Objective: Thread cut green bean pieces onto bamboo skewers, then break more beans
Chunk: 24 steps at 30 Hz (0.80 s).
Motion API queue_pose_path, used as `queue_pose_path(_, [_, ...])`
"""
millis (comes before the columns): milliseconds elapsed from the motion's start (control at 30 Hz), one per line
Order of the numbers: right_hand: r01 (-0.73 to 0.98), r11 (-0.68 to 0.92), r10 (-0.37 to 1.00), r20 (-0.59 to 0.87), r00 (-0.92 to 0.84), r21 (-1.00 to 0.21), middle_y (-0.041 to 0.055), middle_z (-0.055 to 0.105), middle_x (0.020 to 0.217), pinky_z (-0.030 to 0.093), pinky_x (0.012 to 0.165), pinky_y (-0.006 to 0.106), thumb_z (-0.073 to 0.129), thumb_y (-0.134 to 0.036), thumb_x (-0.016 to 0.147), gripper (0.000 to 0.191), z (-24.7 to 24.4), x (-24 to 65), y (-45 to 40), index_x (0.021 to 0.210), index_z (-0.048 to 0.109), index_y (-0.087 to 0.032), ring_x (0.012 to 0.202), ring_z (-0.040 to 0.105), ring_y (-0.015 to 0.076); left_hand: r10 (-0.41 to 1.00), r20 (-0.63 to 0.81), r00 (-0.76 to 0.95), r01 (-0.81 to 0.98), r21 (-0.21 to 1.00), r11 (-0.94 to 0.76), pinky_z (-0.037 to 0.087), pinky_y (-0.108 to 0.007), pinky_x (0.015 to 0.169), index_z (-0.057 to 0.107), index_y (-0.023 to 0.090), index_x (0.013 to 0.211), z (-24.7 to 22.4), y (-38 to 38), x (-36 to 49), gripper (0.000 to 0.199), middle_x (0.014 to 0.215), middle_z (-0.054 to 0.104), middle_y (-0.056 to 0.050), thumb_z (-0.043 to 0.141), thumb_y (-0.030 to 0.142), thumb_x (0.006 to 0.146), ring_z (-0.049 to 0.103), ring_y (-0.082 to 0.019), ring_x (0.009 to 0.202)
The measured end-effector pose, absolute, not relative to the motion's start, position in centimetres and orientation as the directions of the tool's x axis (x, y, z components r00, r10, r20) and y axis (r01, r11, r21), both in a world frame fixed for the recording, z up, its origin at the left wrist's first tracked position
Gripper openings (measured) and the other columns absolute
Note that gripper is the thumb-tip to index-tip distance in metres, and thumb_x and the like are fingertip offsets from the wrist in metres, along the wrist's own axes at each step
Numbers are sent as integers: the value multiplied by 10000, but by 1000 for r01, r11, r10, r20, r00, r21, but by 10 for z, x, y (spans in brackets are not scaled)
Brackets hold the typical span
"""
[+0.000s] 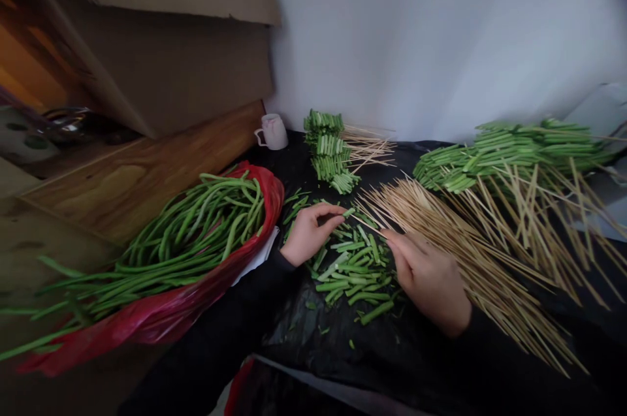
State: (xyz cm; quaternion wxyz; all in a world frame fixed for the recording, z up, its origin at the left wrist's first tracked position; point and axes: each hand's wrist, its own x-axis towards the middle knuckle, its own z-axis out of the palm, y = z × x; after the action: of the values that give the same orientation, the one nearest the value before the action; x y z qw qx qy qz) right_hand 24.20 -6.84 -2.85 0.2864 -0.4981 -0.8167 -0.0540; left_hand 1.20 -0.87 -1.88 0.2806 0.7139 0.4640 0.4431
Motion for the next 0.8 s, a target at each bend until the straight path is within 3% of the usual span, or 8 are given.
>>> queue_pose_path(167, [861,494,770,520,-370,-119,67,704,948,412,691,274,389,-178,964,350,-27,243,-71,1221,626,-187,791,641,168,964,244,102,279,923,-263,533,-339,812,740,139,964,-23,-1,7,238,938,769,-76,646,301,817,696,-220,861])
queue_pose_path(467, [884,467,767,503,-399,-12,39,691,832,369,641,277,410,-159,955,337,-24,245,-69,1216,623,-179,660,595,142,979,192,62,139,970,-199,539,-352,833,728,124,984,-25,2,4,296,937,770,-99,658,352,809,708,-235,886])
queue_pose_path(633, [823,568,626,645,-438,7,24,656,768,354,622,281,448,-129,928,326,-29,250,-66,1227,578,-151,614,548,131,981,188,43,109,975,-191,533,-346,814,735,130,968,-25,2,3,287,909,768,-98,666,359,809,702,-223,843])
queue_pose_path(800, [761,649,571,647,-505,20,33,640,788,332,606,303,449,-96,919,375,-27,246,-75,1283,534,-126,594,507,133,978,205,43,165,964,-210,508,-311,793,759,131,909,-19,-2,2,233,900,755,-100,717,315,773,674,-205,835])
